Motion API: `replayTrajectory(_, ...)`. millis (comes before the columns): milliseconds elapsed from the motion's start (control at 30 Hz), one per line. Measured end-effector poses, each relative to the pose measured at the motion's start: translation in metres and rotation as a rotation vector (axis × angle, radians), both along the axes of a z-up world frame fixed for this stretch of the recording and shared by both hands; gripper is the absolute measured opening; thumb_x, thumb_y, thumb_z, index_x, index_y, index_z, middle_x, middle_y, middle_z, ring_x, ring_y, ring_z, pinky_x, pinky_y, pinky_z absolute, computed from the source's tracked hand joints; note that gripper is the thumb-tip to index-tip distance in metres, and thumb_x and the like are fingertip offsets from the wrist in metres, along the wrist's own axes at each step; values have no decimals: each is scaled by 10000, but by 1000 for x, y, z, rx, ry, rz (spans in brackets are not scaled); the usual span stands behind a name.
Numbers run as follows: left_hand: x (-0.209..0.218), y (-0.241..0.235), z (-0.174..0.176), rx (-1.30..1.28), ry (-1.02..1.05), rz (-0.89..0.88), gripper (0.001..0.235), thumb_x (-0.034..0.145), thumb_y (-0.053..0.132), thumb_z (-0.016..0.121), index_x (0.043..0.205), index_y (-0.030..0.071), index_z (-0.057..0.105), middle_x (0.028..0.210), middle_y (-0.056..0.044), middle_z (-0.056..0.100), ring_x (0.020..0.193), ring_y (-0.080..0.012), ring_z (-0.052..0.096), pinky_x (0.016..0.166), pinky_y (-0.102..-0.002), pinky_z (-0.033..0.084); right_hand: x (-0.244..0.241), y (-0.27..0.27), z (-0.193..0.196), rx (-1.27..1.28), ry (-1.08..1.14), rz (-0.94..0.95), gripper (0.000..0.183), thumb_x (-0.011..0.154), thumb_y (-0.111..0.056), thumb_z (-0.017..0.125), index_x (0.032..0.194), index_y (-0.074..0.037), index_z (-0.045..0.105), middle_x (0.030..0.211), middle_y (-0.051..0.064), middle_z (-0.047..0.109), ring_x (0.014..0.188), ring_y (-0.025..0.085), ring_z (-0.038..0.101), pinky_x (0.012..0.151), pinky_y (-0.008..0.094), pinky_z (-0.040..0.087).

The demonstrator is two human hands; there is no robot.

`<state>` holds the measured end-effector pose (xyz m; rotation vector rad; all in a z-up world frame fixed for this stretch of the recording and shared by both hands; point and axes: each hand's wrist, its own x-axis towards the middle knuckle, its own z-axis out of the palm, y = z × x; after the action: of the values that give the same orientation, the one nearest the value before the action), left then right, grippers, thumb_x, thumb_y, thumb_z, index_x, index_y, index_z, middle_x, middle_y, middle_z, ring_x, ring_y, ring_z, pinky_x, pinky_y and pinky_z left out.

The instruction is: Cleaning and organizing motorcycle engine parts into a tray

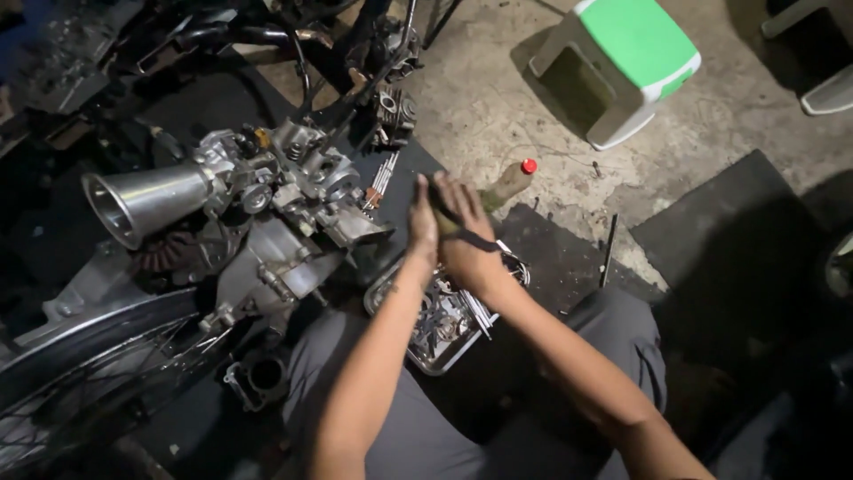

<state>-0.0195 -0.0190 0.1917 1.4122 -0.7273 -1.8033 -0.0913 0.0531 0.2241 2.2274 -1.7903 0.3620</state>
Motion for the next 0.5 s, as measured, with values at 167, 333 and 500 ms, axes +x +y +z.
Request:
replayTrajectory(167,10,-27,-78,15,340,249,533,949,600,673,1195,131,734,1150,-54,720,1060,-186,653,972,-359,512,-19,12,7,-82,-459,430,332,609,-70,703,919,-121,808,1156,135,714,1338,446,565,1159,558,391)
replayTrajectory(333,2,-29,-117,131,721,285,544,1003,462,425,1300,65,649,1337,-142,643,1206,-277,585,1080,-425,460,-84,-24,-27,-181,-323,-6,266,680,-206,788,930,-167,706,1192,60,664,1100,323,650,904,449,534)
replayTrajectory(500,-11,46,-75,-1112,-92,-464,1016,986,570,582,1618,-82,126,1683,-268,173,1568,-388,112,1332,-462,-8,-108,-53,-64,-146,604,-473,212,962,-24,481,1074,-147,612,1267,20,492,1088,181,460,902,323,331)
